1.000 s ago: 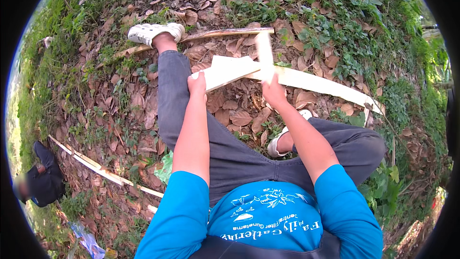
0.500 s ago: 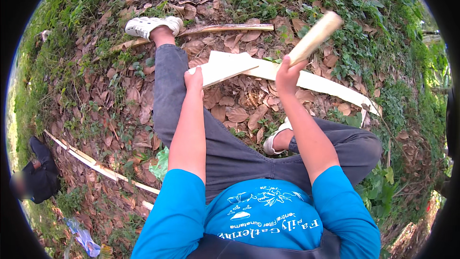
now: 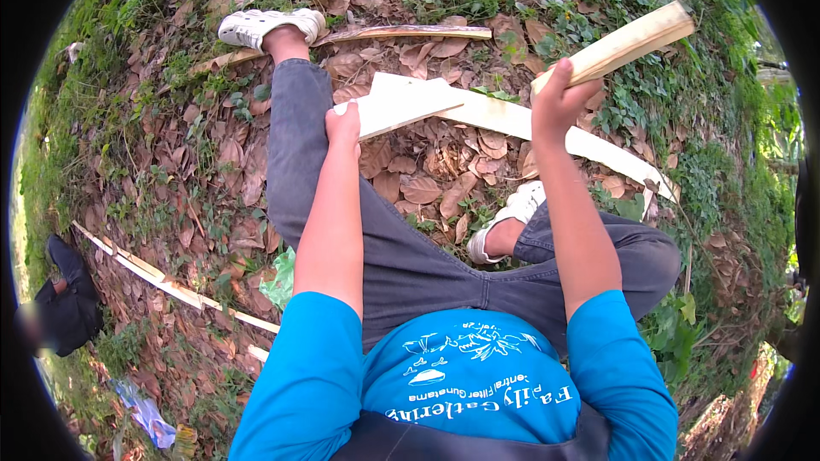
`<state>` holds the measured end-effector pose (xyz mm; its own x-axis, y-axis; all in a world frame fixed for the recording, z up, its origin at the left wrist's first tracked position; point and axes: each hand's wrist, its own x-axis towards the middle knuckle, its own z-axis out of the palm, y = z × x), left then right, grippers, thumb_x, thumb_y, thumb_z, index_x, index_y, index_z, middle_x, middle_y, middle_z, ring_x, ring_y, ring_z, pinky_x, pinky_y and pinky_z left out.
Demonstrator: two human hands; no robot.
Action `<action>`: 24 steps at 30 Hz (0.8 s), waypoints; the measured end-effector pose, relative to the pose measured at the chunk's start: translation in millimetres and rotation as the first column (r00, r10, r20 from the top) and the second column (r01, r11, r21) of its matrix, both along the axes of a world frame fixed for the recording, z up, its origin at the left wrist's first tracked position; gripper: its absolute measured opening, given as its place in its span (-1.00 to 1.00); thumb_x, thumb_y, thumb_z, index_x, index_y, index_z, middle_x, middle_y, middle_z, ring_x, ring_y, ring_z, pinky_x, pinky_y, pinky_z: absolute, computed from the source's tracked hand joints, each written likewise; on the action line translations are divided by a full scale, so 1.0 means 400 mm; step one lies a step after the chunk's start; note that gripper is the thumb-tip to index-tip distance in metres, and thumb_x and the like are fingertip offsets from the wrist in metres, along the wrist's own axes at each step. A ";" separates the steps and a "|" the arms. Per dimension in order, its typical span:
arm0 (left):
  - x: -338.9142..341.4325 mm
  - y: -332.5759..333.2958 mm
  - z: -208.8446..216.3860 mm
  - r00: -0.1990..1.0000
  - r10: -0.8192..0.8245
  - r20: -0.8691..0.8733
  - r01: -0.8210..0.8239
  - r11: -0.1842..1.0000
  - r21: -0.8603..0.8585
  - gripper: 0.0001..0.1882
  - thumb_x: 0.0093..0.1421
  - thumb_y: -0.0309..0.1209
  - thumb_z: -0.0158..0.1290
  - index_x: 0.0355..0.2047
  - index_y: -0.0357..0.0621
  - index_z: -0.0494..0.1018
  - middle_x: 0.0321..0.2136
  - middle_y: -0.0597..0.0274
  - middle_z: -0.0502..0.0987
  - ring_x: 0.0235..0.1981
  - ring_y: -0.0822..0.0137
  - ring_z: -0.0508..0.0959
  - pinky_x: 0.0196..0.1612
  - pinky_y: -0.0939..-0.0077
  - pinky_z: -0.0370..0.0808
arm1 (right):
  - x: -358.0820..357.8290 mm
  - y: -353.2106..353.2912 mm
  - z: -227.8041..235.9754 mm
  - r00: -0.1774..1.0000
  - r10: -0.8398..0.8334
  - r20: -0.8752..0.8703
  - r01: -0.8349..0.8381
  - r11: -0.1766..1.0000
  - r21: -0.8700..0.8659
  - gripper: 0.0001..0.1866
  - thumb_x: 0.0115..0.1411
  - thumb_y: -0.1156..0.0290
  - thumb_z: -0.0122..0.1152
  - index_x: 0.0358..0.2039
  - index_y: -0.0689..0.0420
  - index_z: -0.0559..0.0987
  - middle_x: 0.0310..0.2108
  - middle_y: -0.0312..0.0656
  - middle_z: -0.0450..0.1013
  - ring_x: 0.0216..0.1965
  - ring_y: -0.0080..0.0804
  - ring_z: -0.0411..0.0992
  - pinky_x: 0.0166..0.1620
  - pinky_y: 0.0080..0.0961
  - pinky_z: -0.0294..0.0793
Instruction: The person sits on the ground and assembles a wooden frame by hand. They pick up several thin wooden strips, align them into a cross shape, and repeatedly adjust the joints to fit them together. The person handles the pieces one at a time, testing the fit of the intersecting strips.
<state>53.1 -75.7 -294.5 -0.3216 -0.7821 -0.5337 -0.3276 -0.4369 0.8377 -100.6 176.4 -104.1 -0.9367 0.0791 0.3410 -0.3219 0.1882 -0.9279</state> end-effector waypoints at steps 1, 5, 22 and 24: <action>-0.017 0.009 0.007 1.000 -0.018 -0.007 0.018 1.000 -0.005 -0.62 0.30 -0.25 0.15 -0.08 -0.37 0.50 -0.22 0.11 0.63 -0.23 0.26 0.62 -0.16 0.34 0.51 | 0.008 0.030 -0.158 0.996 -0.029 -0.083 0.051 0.958 0.282 -0.36 0.41 0.17 0.04 0.25 0.35 0.05 -0.16 0.24 0.47 -0.13 0.12 0.54 -0.01 -0.07 0.49; 0.012 -0.031 -0.001 1.000 -0.019 0.007 0.019 1.000 -0.005 -0.61 0.30 -0.24 0.16 -0.07 -0.37 0.50 -0.22 0.11 0.63 -0.23 0.26 0.62 -0.15 0.35 0.50 | 0.072 0.046 -0.323 0.795 0.172 0.582 -0.596 0.407 0.693 -0.50 0.34 0.13 0.10 0.05 0.32 0.38 -0.05 0.37 0.49 0.00 0.28 0.50 0.03 0.02 0.45; 0.025 0.007 0.046 0.991 -0.077 -0.109 0.082 0.996 0.036 -0.68 0.28 -0.34 0.15 -0.11 -0.38 0.47 -0.22 0.10 0.63 -0.24 0.29 0.62 -0.18 0.35 0.52 | 0.051 0.180 -0.304 0.732 0.218 0.645 -0.676 0.350 0.649 -0.48 0.28 0.06 0.14 0.00 0.29 0.48 -0.06 0.27 0.53 0.00 0.21 0.52 0.06 -0.09 0.47; 0.060 -0.008 0.043 0.994 -0.050 -0.095 0.053 0.998 0.028 -0.68 0.29 -0.33 0.15 -0.09 -0.37 0.47 -0.22 0.12 0.63 -0.26 0.29 0.63 -0.19 0.36 0.52 | 0.055 0.178 -0.261 0.763 0.209 0.611 -0.618 0.511 0.597 -0.44 0.26 0.03 0.19 0.03 0.27 0.47 -0.08 0.23 0.56 0.00 0.18 0.53 0.07 -0.11 0.47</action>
<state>77.0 -78.8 -277.3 -0.4112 -0.7471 -0.5223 -0.2707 -0.4470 0.8526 -78.8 247.6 -208.4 -0.8279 -0.4395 -0.3485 -0.1880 0.8027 -0.5659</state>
